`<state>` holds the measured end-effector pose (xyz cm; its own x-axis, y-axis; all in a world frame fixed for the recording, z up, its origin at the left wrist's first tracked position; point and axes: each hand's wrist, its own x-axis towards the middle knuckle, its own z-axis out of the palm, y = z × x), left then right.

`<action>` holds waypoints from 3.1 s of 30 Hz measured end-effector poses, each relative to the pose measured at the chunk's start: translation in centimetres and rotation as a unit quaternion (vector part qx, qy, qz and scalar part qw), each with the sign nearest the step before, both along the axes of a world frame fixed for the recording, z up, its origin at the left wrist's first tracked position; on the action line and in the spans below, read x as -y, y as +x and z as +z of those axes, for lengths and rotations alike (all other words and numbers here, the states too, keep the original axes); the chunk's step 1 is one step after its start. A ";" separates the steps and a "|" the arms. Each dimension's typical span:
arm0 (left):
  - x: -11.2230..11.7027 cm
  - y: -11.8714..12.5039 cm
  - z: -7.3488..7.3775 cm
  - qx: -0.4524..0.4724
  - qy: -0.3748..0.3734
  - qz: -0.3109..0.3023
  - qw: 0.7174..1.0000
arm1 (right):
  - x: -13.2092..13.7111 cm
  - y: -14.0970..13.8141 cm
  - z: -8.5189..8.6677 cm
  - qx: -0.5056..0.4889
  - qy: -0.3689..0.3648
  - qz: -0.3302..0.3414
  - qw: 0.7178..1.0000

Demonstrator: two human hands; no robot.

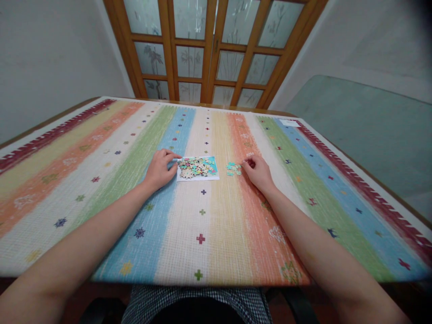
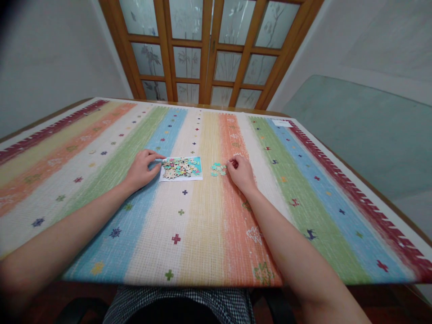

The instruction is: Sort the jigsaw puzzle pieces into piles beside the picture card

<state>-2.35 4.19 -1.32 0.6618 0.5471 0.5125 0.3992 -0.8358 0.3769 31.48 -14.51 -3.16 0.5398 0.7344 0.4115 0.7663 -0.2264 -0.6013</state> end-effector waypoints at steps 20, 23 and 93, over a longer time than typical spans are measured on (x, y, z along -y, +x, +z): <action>0.2 0.4 0.4 -0.098 0.041 0.001 0.994 | -0.1 -0.1 0.0 0.018 -0.011 -0.003 1.000; 0.1 0.6 0.4 -0.061 0.010 0.029 0.998 | -0.1 -0.1 0.0 0.020 -0.017 -0.001 1.000; 2.5 0.7 1.2 0.031 -0.020 -0.032 0.999 | 0.8 -2.3 1.4 0.180 -0.081 -0.027 0.980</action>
<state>-1.66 1.66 -0.09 0.6638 0.5262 0.5315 0.3214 -0.8424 0.4326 29.16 -15.29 -1.73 0.4206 0.7801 0.4631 0.9066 -0.3421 -0.2472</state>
